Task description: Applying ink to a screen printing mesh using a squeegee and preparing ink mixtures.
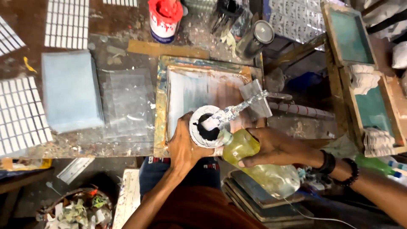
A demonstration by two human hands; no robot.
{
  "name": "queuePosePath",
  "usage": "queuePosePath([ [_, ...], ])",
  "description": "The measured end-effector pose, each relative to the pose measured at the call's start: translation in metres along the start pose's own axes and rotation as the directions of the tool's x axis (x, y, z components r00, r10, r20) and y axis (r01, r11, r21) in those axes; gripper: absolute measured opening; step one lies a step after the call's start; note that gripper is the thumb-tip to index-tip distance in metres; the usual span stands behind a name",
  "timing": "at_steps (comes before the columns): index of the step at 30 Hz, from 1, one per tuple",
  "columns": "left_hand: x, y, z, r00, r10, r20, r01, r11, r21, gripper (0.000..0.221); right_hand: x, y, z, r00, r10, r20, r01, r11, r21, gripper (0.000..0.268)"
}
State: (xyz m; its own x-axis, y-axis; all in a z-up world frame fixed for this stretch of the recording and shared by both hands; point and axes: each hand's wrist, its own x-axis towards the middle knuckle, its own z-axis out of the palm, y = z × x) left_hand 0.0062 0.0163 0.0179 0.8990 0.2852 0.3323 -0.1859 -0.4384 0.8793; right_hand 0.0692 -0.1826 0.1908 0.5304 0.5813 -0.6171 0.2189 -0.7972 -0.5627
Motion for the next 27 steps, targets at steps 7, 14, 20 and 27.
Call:
queuePosePath([
  [7, 0.019, 0.024, -0.013, 0.961, -0.254, 0.108, 0.257, 0.966, -0.019, 0.1, -0.01, 0.017, 0.012, 0.957, -0.171, -0.233, 0.178, 0.984, 0.009, 0.071],
  [14, 0.038, 0.035, -0.014, 0.976, -0.198, 0.086, 0.205, 0.975, -0.086, 0.089, -0.014, 0.042, 0.013, 0.855, -0.165, -0.492, 0.253, 0.96, 0.118, 0.081],
  [20, 0.068, 0.044, -0.024, 0.981, -0.175, 0.087, 0.191, 0.956, -0.224, 0.07, 0.028, 0.076, -0.014, 0.643, -0.163, -0.749, 0.483, 0.845, 0.23, 0.08],
  [27, 0.098, 0.031, -0.03, 0.989, -0.106, 0.107, 0.128, 0.967, -0.221, 0.064, 0.159, 0.109, -0.08, 0.304, 0.015, -0.953, 0.392, 0.91, 0.139, 0.079],
])
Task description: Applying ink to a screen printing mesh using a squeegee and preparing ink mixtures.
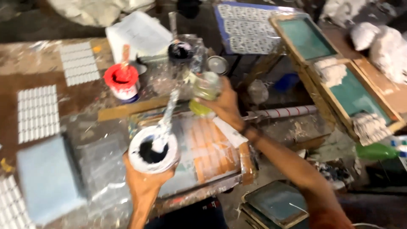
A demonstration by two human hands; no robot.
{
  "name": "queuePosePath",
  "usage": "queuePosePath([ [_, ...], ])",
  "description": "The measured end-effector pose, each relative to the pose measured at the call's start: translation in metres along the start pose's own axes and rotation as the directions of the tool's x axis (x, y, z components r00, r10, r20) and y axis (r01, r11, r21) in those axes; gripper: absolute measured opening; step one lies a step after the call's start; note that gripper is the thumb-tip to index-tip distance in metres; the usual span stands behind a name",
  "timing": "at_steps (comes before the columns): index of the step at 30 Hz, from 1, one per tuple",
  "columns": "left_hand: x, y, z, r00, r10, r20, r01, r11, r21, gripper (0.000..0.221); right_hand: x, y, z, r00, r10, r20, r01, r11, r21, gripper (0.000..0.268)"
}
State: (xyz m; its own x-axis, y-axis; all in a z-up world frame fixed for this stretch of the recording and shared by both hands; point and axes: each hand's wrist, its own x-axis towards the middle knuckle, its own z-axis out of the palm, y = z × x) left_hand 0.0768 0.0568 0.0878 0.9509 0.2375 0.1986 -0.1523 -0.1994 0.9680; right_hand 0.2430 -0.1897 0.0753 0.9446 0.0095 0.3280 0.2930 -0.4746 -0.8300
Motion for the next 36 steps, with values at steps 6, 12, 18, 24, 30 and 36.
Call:
queuePosePath([
  [6, -0.002, -0.044, -0.005, 0.98, 0.02, -0.2, -0.003, 0.996, 0.087, 0.091, 0.07, 0.081, 0.063, 0.985, -0.103, -0.138, 0.081, 0.984, -0.158, 0.09],
  [12, 0.012, -0.038, -0.016, 0.973, -0.171, -0.152, 0.186, 0.979, 0.089, 0.083, 0.089, 0.13, 0.092, 0.995, -0.04, -0.095, 0.032, 0.996, -0.087, 0.087],
  [18, -0.002, -0.049, -0.008, 0.95, -0.209, -0.23, 0.249, 0.956, 0.158, 0.085, 0.091, 0.175, 0.069, 0.998, 0.052, -0.038, -0.052, 0.998, -0.019, 0.103],
  [24, -0.007, -0.028, -0.004, 0.939, -0.324, -0.119, 0.342, 0.917, 0.204, 0.092, 0.019, 0.052, 0.03, 0.981, -0.094, 0.172, 0.028, 0.936, 0.351, 0.057],
  [30, -0.037, -0.051, 0.009, 0.951, 0.243, -0.189, -0.165, 0.921, 0.352, 0.093, -0.091, -0.064, -0.011, 0.957, 0.094, 0.274, -0.248, 0.753, 0.609, 0.068],
  [36, -0.067, -0.056, 0.008, 0.967, 0.212, -0.139, -0.152, 0.924, 0.351, 0.089, -0.12, -0.103, -0.023, 0.946, -0.115, 0.304, -0.008, 0.927, 0.376, 0.036],
])
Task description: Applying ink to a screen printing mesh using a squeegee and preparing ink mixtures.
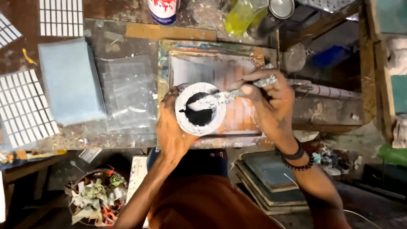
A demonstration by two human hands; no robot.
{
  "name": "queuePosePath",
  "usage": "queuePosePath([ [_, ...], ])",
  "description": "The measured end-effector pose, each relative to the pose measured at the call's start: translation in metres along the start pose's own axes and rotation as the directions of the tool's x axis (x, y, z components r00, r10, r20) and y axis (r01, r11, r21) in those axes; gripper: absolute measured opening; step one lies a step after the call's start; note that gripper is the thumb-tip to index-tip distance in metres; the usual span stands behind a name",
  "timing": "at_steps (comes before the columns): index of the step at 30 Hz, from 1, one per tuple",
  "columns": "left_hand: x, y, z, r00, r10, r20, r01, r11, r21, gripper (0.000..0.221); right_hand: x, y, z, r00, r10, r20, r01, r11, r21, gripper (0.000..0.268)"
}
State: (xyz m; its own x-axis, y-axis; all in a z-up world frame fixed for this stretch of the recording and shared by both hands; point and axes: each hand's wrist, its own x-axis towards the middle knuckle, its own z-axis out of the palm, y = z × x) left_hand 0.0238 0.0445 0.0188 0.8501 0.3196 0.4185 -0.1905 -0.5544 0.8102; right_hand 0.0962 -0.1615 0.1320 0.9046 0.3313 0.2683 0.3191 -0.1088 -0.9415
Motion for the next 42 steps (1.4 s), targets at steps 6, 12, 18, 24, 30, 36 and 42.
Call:
queuePosePath([
  [6, -0.017, 0.001, -0.002, 0.996, 0.066, 0.059, -0.063, 0.997, -0.049, 0.092, -0.03, -0.027, 0.007, 0.992, -0.125, 0.004, 0.122, 0.962, -0.246, 0.013],
  [12, -0.034, -0.018, 0.008, 0.995, 0.044, 0.09, -0.042, 0.999, -0.019, 0.085, -0.058, -0.037, 0.013, 0.914, -0.36, 0.186, 0.405, 0.835, -0.374, 0.008],
  [18, -0.038, -0.026, 0.011, 0.988, 0.128, 0.083, -0.128, 0.992, 0.003, 0.087, -0.087, -0.043, 0.022, 1.0, -0.02, 0.02, 0.028, 0.864, -0.503, 0.012],
  [24, -0.037, -0.018, 0.014, 0.991, 0.112, 0.076, -0.108, 0.992, -0.059, 0.089, -0.077, -0.031, 0.028, 0.984, -0.173, 0.044, 0.178, 0.933, -0.312, 0.007],
  [30, -0.032, -0.021, 0.011, 0.99, 0.135, 0.037, -0.128, 0.981, -0.144, 0.102, -0.075, -0.052, 0.037, 0.988, -0.1, 0.12, 0.147, 0.848, -0.509, 0.008],
  [36, -0.037, -0.024, 0.011, 0.995, 0.081, 0.063, -0.075, 0.992, -0.099, 0.103, -0.077, -0.021, 0.032, 0.993, 0.119, 0.028, -0.1, 0.924, -0.368, 0.01],
  [42, -0.029, -0.023, 0.007, 0.992, 0.099, 0.073, -0.089, 0.988, -0.123, 0.1, -0.061, -0.058, 0.047, 0.971, -0.196, 0.135, 0.238, 0.832, -0.501, 0.005],
])
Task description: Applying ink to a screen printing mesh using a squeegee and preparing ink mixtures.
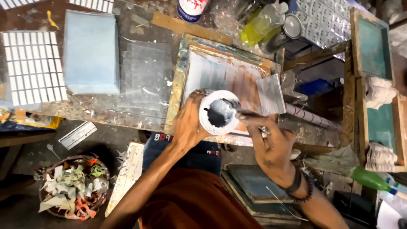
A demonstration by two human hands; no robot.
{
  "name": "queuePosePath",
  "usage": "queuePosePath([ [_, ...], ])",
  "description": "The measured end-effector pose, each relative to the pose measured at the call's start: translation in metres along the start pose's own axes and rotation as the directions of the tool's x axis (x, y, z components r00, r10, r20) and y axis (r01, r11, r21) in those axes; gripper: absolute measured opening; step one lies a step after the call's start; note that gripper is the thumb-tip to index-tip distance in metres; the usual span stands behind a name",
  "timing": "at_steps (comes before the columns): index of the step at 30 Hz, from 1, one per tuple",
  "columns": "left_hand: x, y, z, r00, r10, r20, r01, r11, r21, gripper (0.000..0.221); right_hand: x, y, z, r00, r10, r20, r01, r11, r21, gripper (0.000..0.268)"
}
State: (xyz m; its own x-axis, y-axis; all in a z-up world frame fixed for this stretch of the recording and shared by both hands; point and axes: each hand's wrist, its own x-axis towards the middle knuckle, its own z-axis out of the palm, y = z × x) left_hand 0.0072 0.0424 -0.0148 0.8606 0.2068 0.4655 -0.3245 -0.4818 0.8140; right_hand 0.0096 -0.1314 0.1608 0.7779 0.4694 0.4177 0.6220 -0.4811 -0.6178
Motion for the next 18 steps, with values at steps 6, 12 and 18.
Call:
queuePosePath([
  [6, -0.003, -0.001, 0.003, 0.998, 0.069, 0.004, -0.069, 0.998, 0.004, 0.101, -0.012, 0.004, 0.004, 0.945, 0.29, 0.148, -0.295, 0.955, 0.013, 0.014],
  [12, -0.002, 0.003, 0.003, 1.0, 0.025, -0.004, -0.025, 0.998, -0.053, 0.105, -0.017, 0.027, 0.008, 0.998, 0.057, -0.036, -0.045, 0.962, 0.27, 0.007],
  [18, 0.001, 0.0, 0.004, 0.996, 0.081, 0.037, -0.082, 0.997, 0.009, 0.101, -0.021, 0.016, -0.002, 0.979, 0.201, 0.034, -0.197, 0.976, -0.097, 0.007],
])
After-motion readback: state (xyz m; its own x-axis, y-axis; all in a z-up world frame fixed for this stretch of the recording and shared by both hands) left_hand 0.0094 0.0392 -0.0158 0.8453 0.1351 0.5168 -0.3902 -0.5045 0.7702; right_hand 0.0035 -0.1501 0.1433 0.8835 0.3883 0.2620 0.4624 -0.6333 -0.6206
